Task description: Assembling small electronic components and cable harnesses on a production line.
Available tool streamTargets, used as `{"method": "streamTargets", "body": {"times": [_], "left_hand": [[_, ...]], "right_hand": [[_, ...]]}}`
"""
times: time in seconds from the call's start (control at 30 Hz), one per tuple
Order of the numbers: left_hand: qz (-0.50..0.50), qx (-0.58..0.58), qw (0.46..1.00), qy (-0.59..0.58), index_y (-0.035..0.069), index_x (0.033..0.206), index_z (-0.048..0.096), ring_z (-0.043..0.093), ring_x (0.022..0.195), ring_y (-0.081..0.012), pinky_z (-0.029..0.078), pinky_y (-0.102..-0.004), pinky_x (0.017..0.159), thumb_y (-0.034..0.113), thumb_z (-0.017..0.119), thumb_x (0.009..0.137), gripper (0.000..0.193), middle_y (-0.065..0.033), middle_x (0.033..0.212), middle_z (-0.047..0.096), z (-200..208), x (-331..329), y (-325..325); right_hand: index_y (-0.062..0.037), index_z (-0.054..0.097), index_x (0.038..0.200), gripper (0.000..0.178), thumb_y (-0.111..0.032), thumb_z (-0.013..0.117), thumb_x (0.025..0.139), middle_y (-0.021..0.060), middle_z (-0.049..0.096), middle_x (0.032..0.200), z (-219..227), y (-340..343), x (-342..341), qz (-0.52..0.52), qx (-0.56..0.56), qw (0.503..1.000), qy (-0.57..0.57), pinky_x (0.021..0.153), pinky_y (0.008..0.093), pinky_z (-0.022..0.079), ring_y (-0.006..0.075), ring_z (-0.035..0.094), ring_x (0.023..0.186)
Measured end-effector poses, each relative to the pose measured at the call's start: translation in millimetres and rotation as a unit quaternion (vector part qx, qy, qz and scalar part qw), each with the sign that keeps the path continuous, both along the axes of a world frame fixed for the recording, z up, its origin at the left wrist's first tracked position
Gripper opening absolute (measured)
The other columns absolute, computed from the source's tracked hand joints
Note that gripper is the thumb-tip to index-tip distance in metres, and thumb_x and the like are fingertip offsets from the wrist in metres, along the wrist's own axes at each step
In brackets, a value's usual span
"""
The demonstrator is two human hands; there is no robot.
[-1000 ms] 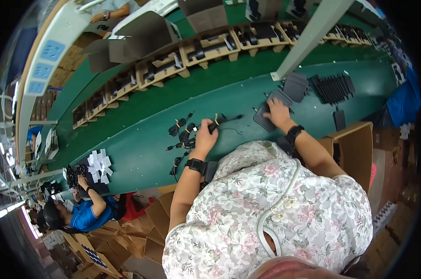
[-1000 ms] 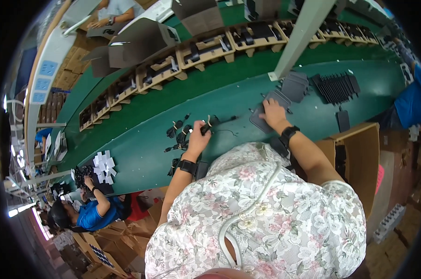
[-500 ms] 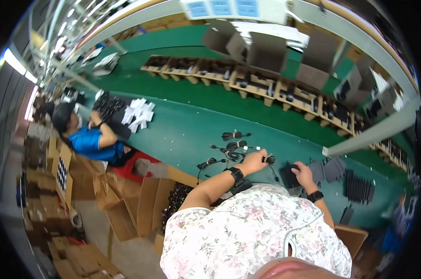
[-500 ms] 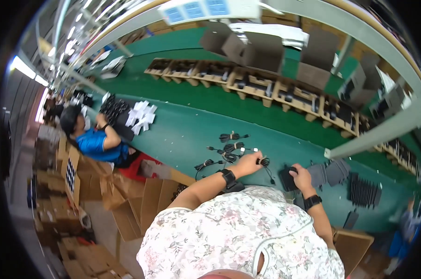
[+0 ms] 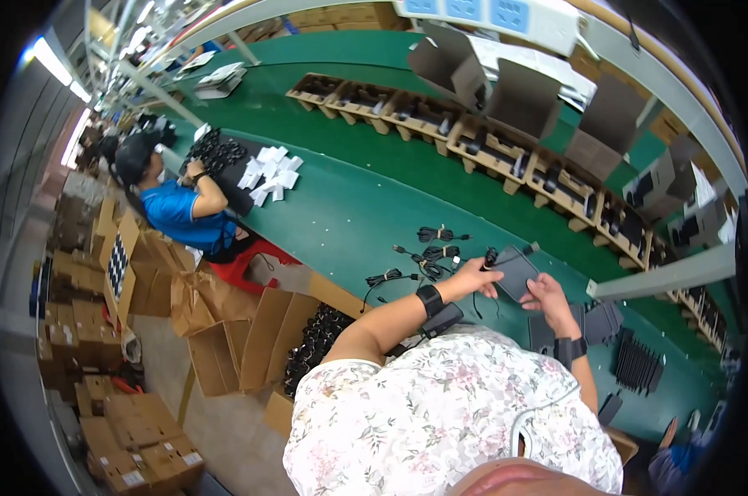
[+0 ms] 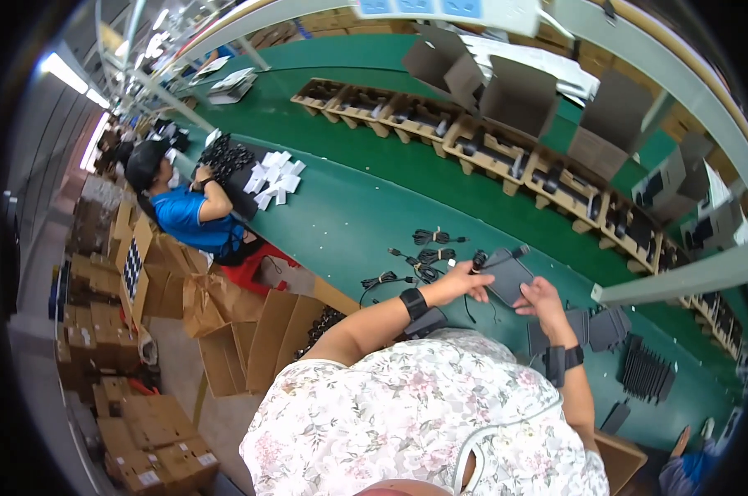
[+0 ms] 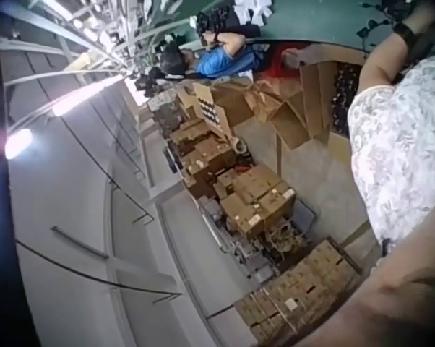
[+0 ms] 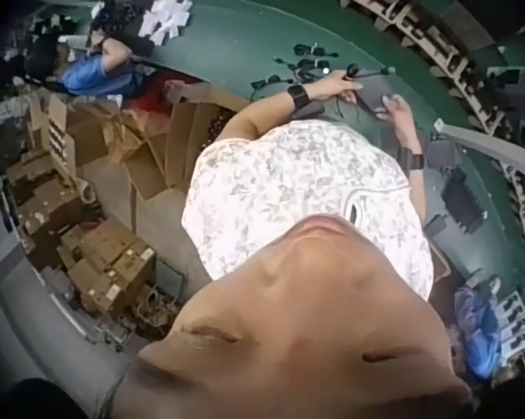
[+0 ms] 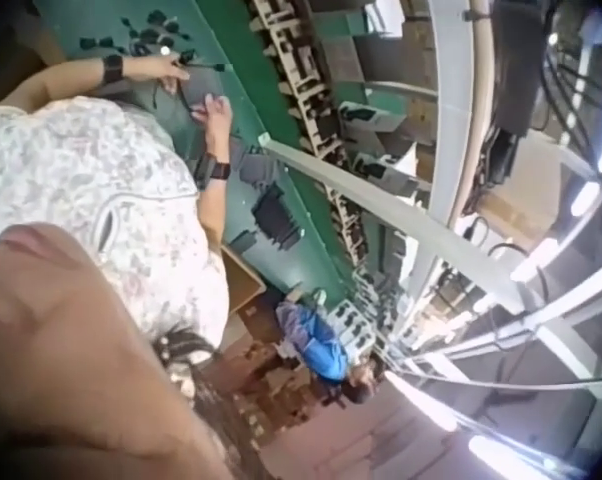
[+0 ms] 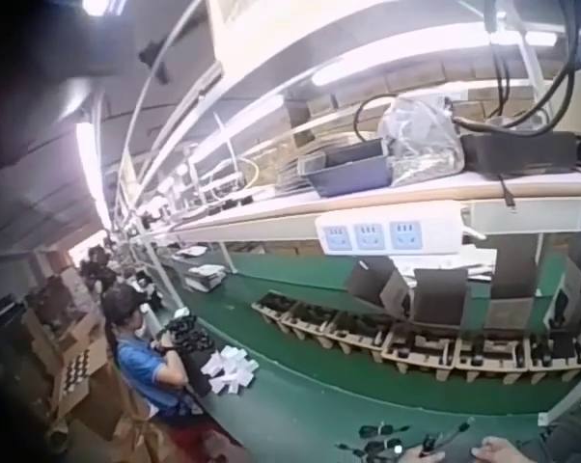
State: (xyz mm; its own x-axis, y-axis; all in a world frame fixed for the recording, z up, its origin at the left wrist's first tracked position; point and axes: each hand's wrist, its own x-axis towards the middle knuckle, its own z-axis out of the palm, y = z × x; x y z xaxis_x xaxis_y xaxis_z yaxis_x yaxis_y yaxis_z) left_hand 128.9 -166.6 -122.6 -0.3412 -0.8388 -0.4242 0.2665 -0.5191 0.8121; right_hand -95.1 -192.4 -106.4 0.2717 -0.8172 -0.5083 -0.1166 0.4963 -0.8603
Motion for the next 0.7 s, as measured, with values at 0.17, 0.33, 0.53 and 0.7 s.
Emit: {"method": "streamTargets", "body": {"times": [0.17,0.33,0.53,0.7], "left_hand": [[-0.025,-0.064,0.994,-0.082,-0.002,0.097,0.052,0.058,0.061,-0.0119,0.047,-0.0227,0.051,0.025,0.060,0.085,0.030,-0.0070,0.082,0.061,-5,-3,-4],[0.014,-0.087,0.994,-0.062,0.007,0.120,0.050,0.057,0.065,-0.0091,0.044,-0.0211,0.052,0.024,0.053,0.089,0.035,-0.0038,0.094,0.060,-14,-10,-7],[0.097,-0.073,0.993,-0.001,0.005,0.126,0.044,0.056,0.067,-0.0113,0.045,-0.0230,0.056,0.025,0.052,0.091,0.041,-0.0062,0.103,0.056,10,-14,-20],[0.081,-0.054,0.995,0.008,0.002,0.109,0.049,0.056,0.064,-0.0119,0.045,-0.0237,0.054,0.021,0.055,0.089,0.029,-0.0052,0.091,0.056,12,-24,-22]], "right_hand": [[-0.0092,0.049,0.084,0.012,-0.018,0.056,0.088,-0.0016,0.054,0.071,-10,-17,-9,-0.003,-0.053,0.998,-0.039,0.053,0.0231,0.047,0.0091,0.055,0.060],[-0.0107,0.050,0.089,0.009,-0.019,0.052,0.090,-0.0047,0.056,0.076,-6,-48,-19,-0.046,-0.144,0.987,-0.045,0.057,0.0197,0.042,0.0041,0.051,0.066],[-0.0072,0.054,0.094,0.010,-0.016,0.051,0.090,-0.0046,0.057,0.081,6,-49,-26,-0.039,-0.146,0.987,-0.045,0.059,0.0192,0.041,0.0030,0.049,0.067],[-0.0062,0.046,0.112,0.023,-0.013,0.049,0.090,0.0005,0.058,0.088,-12,-37,-21,-0.012,-0.151,0.988,-0.020,0.055,0.0224,0.047,0.0078,0.053,0.071]]}}
